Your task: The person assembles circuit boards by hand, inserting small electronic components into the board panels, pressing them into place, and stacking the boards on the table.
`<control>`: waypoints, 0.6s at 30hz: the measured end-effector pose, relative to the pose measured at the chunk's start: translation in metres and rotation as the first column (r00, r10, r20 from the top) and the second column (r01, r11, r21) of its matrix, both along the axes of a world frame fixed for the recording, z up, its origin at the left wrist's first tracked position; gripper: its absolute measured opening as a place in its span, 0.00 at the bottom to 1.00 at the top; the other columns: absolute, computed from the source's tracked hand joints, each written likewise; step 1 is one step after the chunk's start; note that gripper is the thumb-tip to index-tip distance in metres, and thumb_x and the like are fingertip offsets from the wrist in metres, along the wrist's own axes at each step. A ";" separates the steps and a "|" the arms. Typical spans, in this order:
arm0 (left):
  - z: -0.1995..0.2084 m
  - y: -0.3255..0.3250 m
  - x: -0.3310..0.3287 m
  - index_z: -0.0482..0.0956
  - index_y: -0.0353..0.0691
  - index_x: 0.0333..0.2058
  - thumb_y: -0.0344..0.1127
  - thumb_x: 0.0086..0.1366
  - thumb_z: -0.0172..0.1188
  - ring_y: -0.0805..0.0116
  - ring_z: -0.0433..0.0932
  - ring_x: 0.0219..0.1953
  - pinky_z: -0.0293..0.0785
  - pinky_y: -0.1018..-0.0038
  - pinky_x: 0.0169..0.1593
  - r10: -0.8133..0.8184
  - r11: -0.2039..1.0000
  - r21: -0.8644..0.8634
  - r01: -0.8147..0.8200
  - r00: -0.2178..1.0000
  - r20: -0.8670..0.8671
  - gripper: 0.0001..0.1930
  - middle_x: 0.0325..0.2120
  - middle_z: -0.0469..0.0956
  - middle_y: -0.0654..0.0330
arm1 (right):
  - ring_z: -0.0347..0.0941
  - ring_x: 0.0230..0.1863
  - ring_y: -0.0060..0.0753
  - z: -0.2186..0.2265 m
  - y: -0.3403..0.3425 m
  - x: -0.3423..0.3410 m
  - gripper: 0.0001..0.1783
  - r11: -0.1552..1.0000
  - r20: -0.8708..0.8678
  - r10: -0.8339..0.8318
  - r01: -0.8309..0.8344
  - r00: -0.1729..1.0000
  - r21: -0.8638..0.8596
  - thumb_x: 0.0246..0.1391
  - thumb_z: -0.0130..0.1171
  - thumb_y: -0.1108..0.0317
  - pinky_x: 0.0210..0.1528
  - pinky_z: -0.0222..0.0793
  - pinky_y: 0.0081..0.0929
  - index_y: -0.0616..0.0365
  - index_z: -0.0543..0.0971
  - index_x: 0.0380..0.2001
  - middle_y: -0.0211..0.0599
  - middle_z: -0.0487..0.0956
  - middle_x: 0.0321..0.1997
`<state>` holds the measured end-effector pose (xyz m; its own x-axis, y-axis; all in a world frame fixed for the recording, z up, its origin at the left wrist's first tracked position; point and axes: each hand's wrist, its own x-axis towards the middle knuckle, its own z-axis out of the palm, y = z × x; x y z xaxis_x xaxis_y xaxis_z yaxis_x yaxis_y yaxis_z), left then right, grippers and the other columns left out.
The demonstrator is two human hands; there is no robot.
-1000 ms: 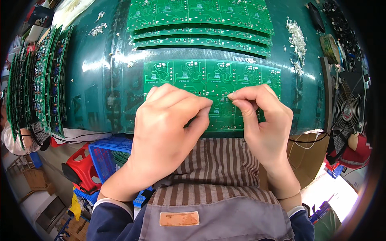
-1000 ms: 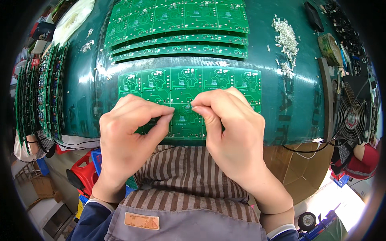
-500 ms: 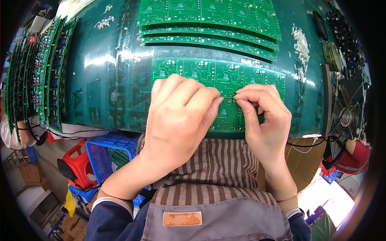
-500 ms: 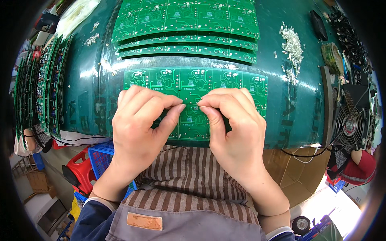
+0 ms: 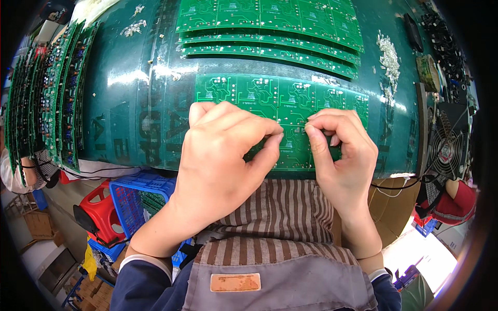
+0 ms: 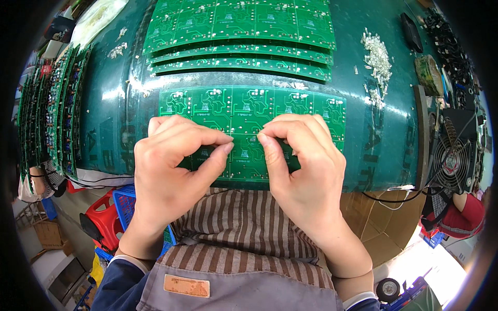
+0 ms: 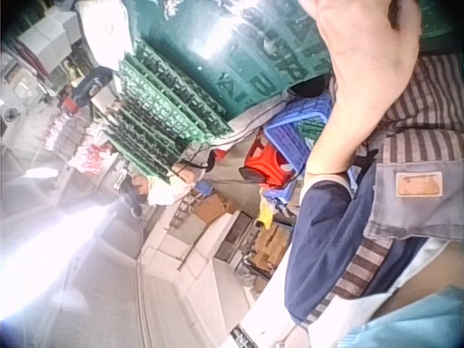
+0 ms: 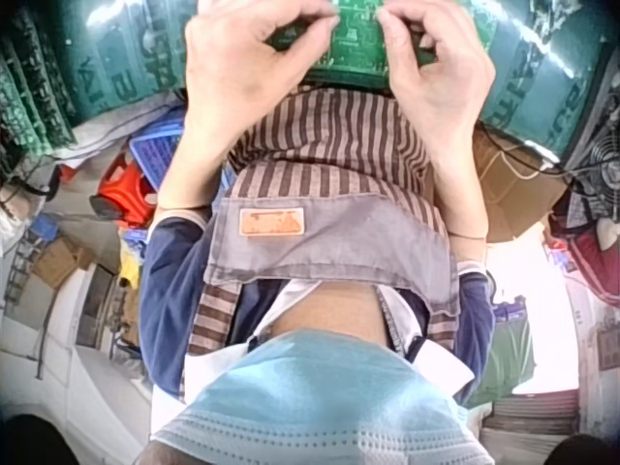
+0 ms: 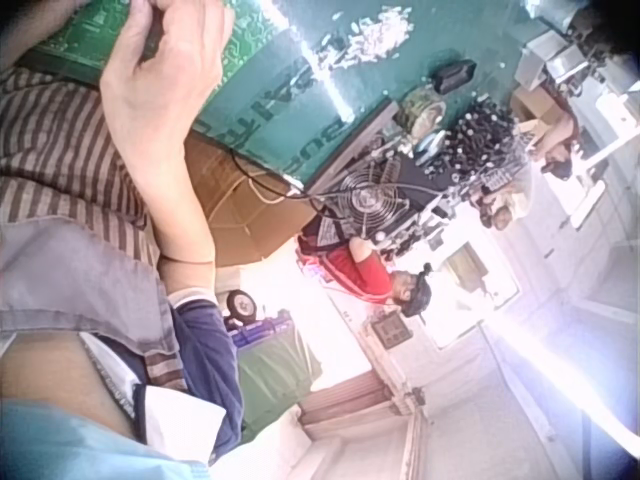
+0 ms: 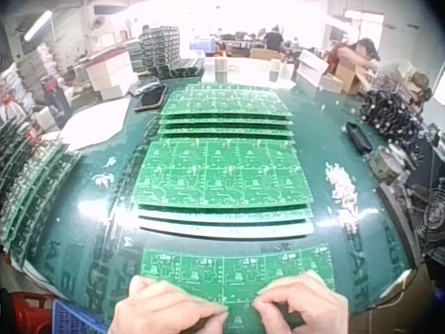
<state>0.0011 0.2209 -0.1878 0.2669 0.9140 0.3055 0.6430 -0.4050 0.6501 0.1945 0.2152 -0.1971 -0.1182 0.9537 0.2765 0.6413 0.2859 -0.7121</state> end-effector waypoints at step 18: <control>-0.003 0.003 0.002 0.83 0.42 0.30 0.27 0.55 0.69 0.64 0.78 0.35 0.65 0.69 0.42 0.051 0.999 0.020 -0.049 0.994 -0.094 0.04 0.28 0.81 0.64 | 0.76 0.37 0.41 -0.010 -0.002 0.003 0.11 0.975 0.117 0.070 -0.093 0.991 0.203 0.47 0.68 0.80 0.38 0.73 0.32 0.58 0.81 0.36 0.38 0.81 0.38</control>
<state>0.0030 0.2241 -0.1913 0.2495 0.9218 0.2967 0.7211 -0.3814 0.5785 0.1979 0.2131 -0.2074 -0.2330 0.8626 0.4490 0.6798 0.4746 -0.5592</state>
